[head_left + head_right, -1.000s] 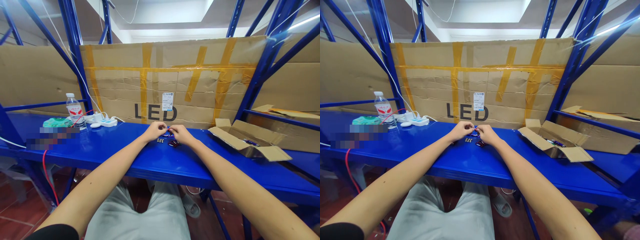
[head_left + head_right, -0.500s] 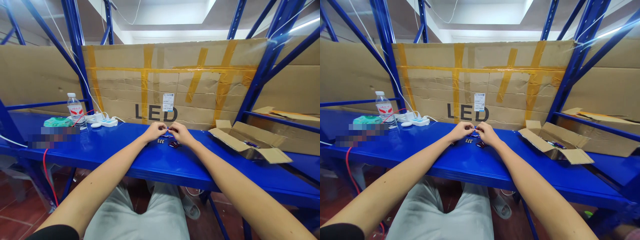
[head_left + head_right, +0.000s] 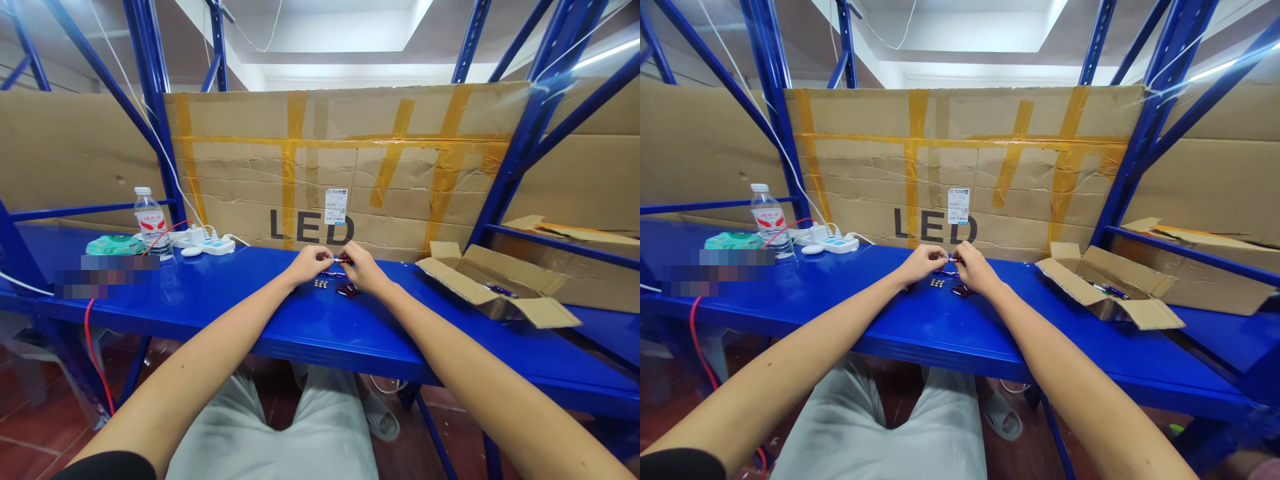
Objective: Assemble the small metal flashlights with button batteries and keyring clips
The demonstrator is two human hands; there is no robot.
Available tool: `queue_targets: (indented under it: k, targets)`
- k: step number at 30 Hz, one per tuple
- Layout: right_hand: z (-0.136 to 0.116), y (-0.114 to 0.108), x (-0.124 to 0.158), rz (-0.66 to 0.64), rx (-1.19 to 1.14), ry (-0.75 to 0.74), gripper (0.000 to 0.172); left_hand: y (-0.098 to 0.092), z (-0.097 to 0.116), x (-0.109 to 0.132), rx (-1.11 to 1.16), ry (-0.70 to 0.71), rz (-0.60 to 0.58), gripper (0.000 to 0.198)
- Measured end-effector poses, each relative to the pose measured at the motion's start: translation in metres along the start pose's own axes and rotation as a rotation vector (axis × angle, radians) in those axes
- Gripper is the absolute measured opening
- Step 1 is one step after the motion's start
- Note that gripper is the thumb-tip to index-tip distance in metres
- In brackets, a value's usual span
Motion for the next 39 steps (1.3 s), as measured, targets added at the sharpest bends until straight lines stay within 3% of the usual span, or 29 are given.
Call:
queue_targets:
  k: [17, 25, 30, 35, 39]
  targets:
    - [0.016, 0.005, -0.002, -0.016, -0.05, 0.174, 0.007, 0.004, -0.006, -0.001, 0.025, -0.043, -0.012, 0.009]
    - [0.024, 0.007, -0.002, -0.034, -0.068, 0.242, 0.008, 0.005, -0.006, 0.001, 0.054, -0.07, -0.006, 0.008]
    - [0.02, 0.01, -0.006, -0.058, -0.093, 0.274, 0.018, -0.002, -0.008, -0.001, 0.083, -0.083, 0.072, 0.013]
    - [0.022, 0.02, -0.009, -0.018, -0.36, 0.44, 0.025, -0.014, -0.004, -0.002, 0.059, -0.034, 0.18, 0.022]
    - [0.032, 0.028, -0.005, 0.044, -0.616, 0.618, 0.022, -0.003, 0.007, 0.0, -0.119, 0.063, 0.084, 0.05]
Point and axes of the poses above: each hand's wrist, its own x-axis away from the middle knuckle, its own y-axis out of the palm, z = x × y, the point moved 8 cm from there along -x, towards the middle knuckle, and after that the axes turned 2 degrees about -z, right-handed, at the moved point
